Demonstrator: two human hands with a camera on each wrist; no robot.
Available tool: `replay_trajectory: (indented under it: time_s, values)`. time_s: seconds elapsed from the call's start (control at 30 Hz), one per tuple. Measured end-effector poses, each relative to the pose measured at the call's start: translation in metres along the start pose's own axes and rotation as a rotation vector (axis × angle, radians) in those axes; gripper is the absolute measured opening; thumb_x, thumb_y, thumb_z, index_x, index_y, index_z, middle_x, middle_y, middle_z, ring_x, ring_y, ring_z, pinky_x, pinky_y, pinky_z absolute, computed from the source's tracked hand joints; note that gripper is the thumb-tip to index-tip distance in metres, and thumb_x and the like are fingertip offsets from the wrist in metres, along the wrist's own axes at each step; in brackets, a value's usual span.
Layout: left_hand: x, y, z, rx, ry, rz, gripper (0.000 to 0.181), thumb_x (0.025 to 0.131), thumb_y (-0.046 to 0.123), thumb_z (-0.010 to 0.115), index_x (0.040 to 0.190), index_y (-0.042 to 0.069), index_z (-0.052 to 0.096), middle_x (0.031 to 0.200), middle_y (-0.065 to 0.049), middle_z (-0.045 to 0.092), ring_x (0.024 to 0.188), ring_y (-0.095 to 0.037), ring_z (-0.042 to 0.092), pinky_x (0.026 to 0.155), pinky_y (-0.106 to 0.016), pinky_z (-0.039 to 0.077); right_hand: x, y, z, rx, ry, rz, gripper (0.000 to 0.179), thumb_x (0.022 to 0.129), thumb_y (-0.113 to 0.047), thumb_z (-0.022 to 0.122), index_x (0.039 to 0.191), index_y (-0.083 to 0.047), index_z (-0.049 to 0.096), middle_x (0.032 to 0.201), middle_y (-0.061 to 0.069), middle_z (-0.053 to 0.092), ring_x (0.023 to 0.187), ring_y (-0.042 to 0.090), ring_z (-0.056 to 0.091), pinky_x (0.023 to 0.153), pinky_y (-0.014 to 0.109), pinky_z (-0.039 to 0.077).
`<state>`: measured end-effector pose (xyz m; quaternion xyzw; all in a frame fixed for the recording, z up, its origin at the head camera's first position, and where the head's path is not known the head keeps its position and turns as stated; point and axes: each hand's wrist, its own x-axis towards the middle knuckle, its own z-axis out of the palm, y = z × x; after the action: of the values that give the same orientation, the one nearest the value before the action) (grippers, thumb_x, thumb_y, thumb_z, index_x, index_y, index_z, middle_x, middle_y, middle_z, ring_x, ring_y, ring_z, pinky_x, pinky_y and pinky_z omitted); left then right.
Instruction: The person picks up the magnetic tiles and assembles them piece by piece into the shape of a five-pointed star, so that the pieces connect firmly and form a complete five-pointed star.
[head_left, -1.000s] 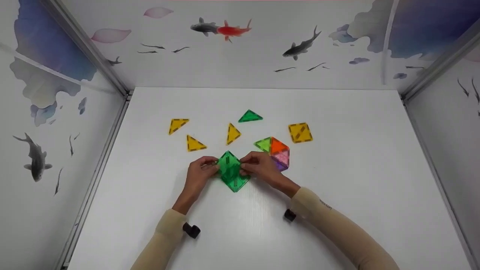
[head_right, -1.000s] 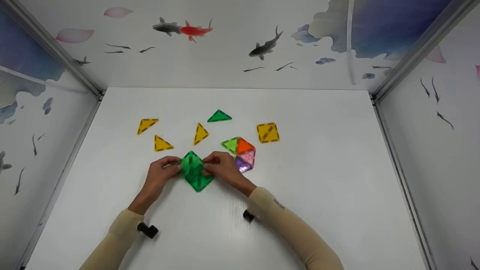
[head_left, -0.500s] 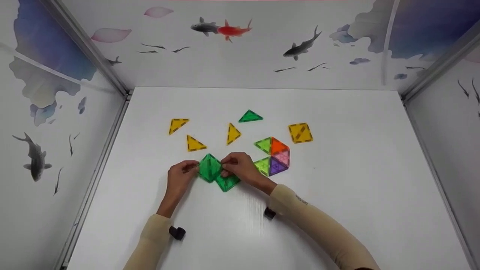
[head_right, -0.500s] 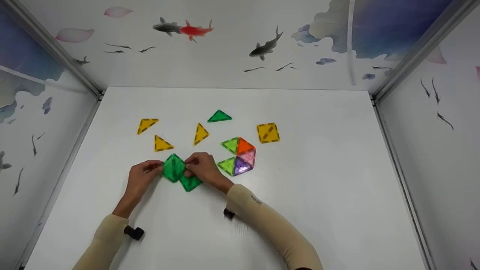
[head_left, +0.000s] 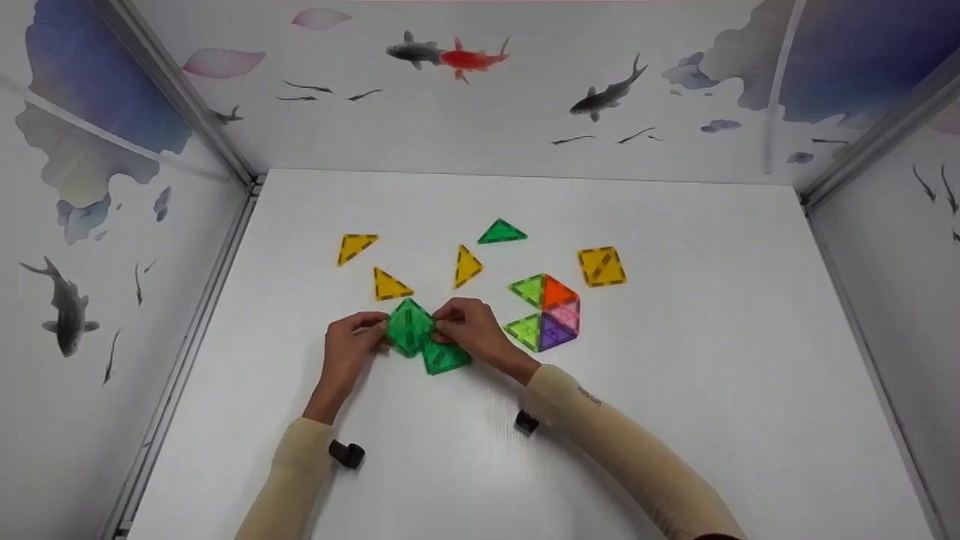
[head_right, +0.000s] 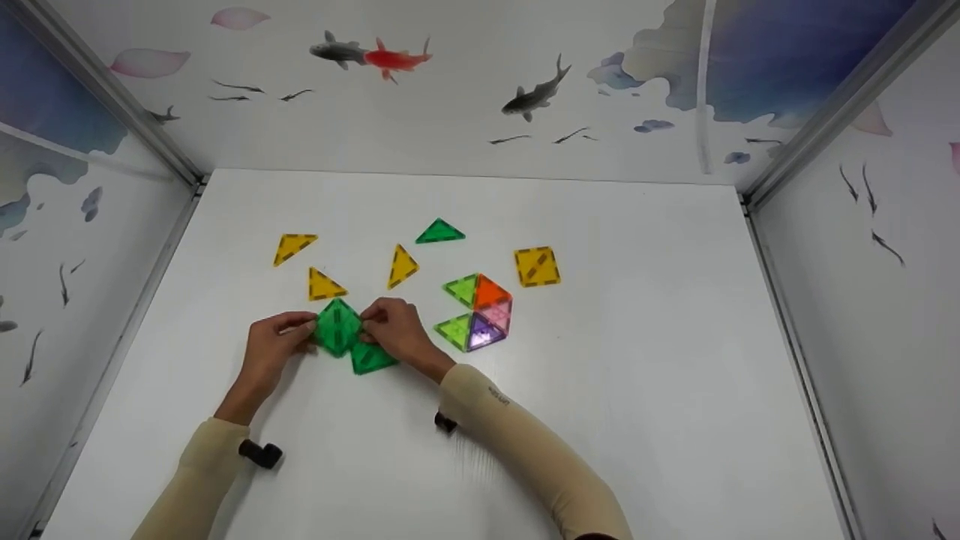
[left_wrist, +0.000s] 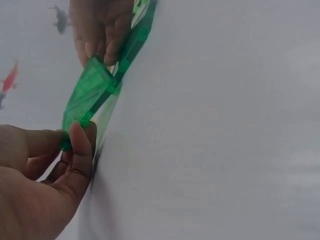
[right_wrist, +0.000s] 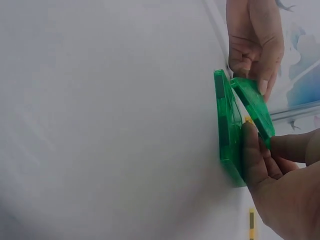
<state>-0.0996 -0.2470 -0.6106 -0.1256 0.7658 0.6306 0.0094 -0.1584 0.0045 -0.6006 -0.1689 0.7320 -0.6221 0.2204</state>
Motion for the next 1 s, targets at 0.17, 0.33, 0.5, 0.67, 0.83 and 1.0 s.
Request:
replay_trajectory:
  time_s: [0.17, 0.33, 0.5, 0.67, 0.83, 1.0]
  values:
    - [-0.005, 0.0, 0.003, -0.052, -0.018, 0.0, 0.021, 0.106, 0.004, 0.07, 0.123, -0.005, 0.078, 0.118, -0.022, 0.077, 0.082, -0.025, 0.075, 0.074, -0.029, 0.064, -0.007, -0.004, -0.009, -0.183, -0.021, -0.049, 0.014, 0.108, -0.007, 0.069, 0.117, -0.002, 0.079, 0.108, 0.012, 0.08, 0.092, 0.017, 0.071, 0.088, 0.031, 0.06]
    - [-0.01, 0.0, 0.011, -0.054, -0.045, -0.008, 0.019, 0.106, 0.005, 0.071, 0.121, -0.003, 0.08, 0.117, -0.02, 0.078, 0.083, -0.025, 0.075, 0.075, -0.029, 0.064, -0.015, -0.001, -0.021, -0.248, -0.057, -0.072, 0.015, 0.108, -0.007, 0.068, 0.117, -0.002, 0.079, 0.101, 0.013, 0.079, 0.083, 0.016, 0.067, 0.079, 0.03, 0.058]
    - [-0.012, 0.0, 0.016, -0.06, -0.073, 0.001, 0.02, 0.106, 0.007, 0.072, 0.121, -0.003, 0.08, 0.115, -0.02, 0.079, 0.085, -0.027, 0.077, 0.076, -0.029, 0.064, -0.023, 0.002, -0.028, -0.335, -0.05, -0.075, 0.013, 0.108, -0.01, 0.069, 0.115, -0.006, 0.08, 0.099, 0.005, 0.079, 0.084, 0.015, 0.065, 0.081, 0.031, 0.058]
    - [-0.007, -0.003, 0.015, -0.046, -0.018, 0.007, 0.019, 0.105, 0.005, 0.072, 0.12, -0.005, 0.08, 0.114, -0.02, 0.079, 0.085, -0.024, 0.077, 0.076, -0.027, 0.064, -0.024, 0.005, -0.03, -0.414, -0.024, -0.079, 0.014, 0.108, -0.013, 0.07, 0.113, -0.006, 0.081, 0.097, 0.001, 0.08, 0.089, 0.017, 0.068, 0.089, 0.038, 0.06]
    - [-0.004, -0.004, 0.018, 0.129, 0.055, 0.063, 0.019, 0.105, 0.008, 0.074, 0.12, -0.002, 0.08, 0.113, -0.015, 0.079, 0.091, -0.023, 0.072, 0.082, -0.026, 0.061, -0.023, 0.008, -0.032, -0.389, 0.004, -0.093, 0.015, 0.108, -0.012, 0.07, 0.115, -0.004, 0.082, 0.098, 0.002, 0.079, 0.088, 0.018, 0.067, 0.087, 0.037, 0.059]
    - [-0.001, 0.001, 0.023, 0.309, 0.105, 0.184, 0.014, 0.101, 0.006, 0.078, 0.114, 0.0, 0.081, 0.108, -0.014, 0.077, 0.1, -0.03, 0.064, 0.093, -0.041, 0.052, -0.017, 0.007, -0.044, -0.266, 0.133, -0.06, 0.018, 0.108, -0.012, 0.069, 0.114, 0.0, 0.08, 0.098, 0.005, 0.078, 0.084, 0.019, 0.065, 0.078, 0.03, 0.057]
